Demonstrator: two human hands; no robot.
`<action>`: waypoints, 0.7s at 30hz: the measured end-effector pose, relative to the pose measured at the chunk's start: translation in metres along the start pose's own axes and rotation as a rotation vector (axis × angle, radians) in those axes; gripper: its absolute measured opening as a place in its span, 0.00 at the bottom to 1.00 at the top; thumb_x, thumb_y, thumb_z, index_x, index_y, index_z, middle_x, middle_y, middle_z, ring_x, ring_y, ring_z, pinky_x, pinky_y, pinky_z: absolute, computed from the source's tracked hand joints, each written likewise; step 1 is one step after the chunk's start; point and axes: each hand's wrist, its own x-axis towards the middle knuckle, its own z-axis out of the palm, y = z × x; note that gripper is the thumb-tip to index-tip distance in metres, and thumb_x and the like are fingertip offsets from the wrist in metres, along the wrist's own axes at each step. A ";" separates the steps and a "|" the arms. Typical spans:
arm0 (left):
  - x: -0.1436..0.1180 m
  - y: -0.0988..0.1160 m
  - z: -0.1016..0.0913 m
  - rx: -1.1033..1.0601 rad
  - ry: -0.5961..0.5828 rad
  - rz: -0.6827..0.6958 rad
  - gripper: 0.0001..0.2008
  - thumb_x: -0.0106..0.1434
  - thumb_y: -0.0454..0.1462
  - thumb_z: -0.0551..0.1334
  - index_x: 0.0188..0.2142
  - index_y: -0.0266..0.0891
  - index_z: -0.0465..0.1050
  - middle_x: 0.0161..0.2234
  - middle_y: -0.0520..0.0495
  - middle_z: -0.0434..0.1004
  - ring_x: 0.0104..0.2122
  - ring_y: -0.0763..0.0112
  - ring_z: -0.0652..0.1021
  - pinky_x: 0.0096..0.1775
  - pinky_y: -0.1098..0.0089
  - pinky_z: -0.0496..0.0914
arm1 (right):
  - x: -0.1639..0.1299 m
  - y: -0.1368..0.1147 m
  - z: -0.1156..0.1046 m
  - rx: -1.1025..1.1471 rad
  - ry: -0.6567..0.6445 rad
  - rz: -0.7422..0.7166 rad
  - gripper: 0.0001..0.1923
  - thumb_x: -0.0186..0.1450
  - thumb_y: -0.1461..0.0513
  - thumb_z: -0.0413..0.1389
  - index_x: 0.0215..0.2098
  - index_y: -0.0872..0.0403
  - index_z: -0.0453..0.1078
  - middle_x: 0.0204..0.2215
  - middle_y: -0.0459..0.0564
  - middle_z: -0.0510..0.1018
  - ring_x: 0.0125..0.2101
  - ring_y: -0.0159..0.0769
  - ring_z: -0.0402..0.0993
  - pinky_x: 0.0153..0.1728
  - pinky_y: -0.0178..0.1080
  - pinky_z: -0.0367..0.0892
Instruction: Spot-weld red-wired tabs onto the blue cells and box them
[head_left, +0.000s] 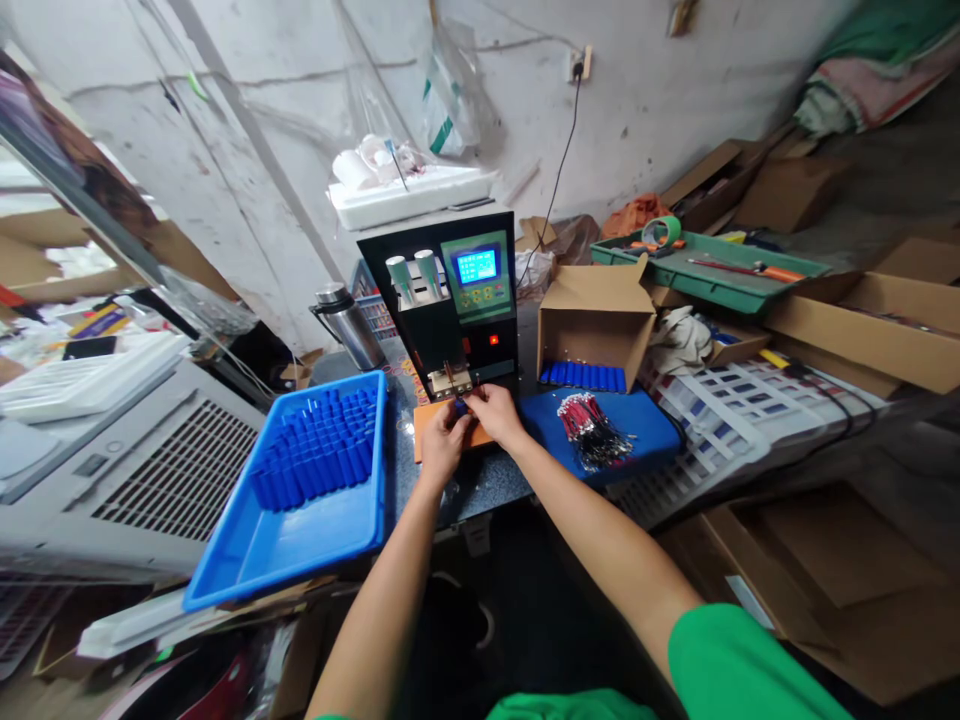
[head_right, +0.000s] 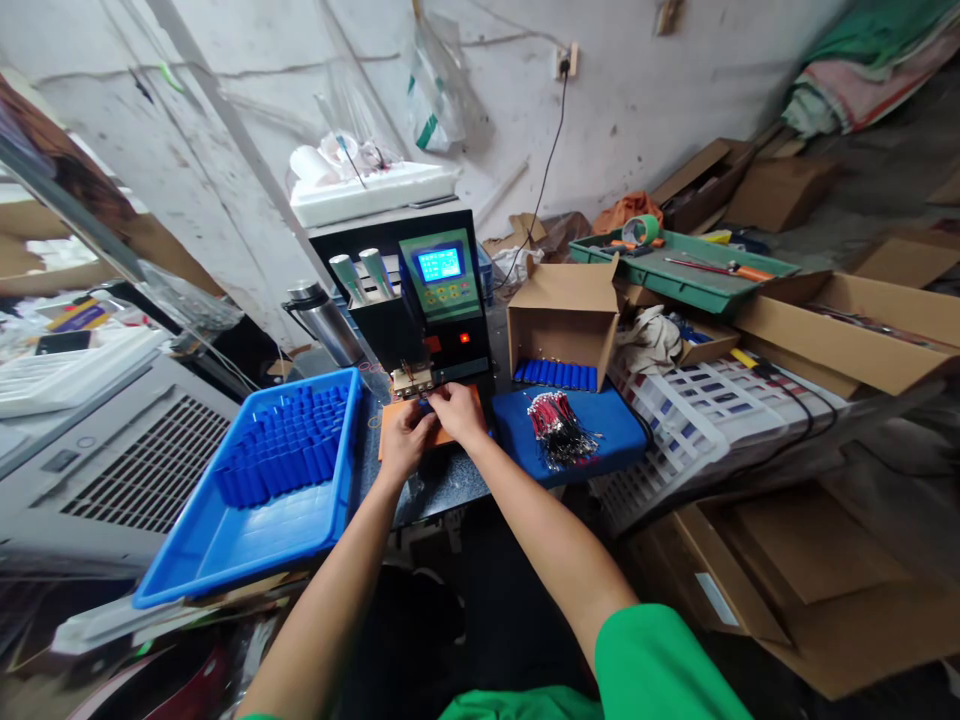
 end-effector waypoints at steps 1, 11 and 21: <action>0.000 0.000 0.000 -0.003 0.004 0.000 0.20 0.59 0.41 0.65 0.50 0.37 0.76 0.45 0.42 0.81 0.46 0.57 0.79 0.53 0.57 0.71 | -0.001 -0.002 0.000 -0.005 0.023 0.011 0.12 0.61 0.54 0.56 0.26 0.53 0.71 0.24 0.46 0.77 0.28 0.36 0.73 0.28 0.34 0.65; -0.002 0.006 0.002 -0.023 -0.002 0.000 0.19 0.61 0.41 0.63 0.51 0.37 0.75 0.46 0.43 0.81 0.50 0.56 0.78 0.55 0.57 0.70 | -0.004 -0.015 -0.001 -0.021 0.036 -0.002 0.12 0.61 0.56 0.57 0.24 0.55 0.71 0.24 0.48 0.78 0.27 0.35 0.72 0.27 0.34 0.62; -0.001 0.008 0.003 -0.028 0.010 0.008 0.19 0.61 0.42 0.63 0.50 0.37 0.75 0.44 0.43 0.81 0.47 0.58 0.79 0.54 0.57 0.71 | -0.004 -0.016 -0.002 -0.012 0.034 0.004 0.11 0.60 0.56 0.57 0.24 0.55 0.72 0.25 0.48 0.79 0.28 0.36 0.73 0.28 0.34 0.62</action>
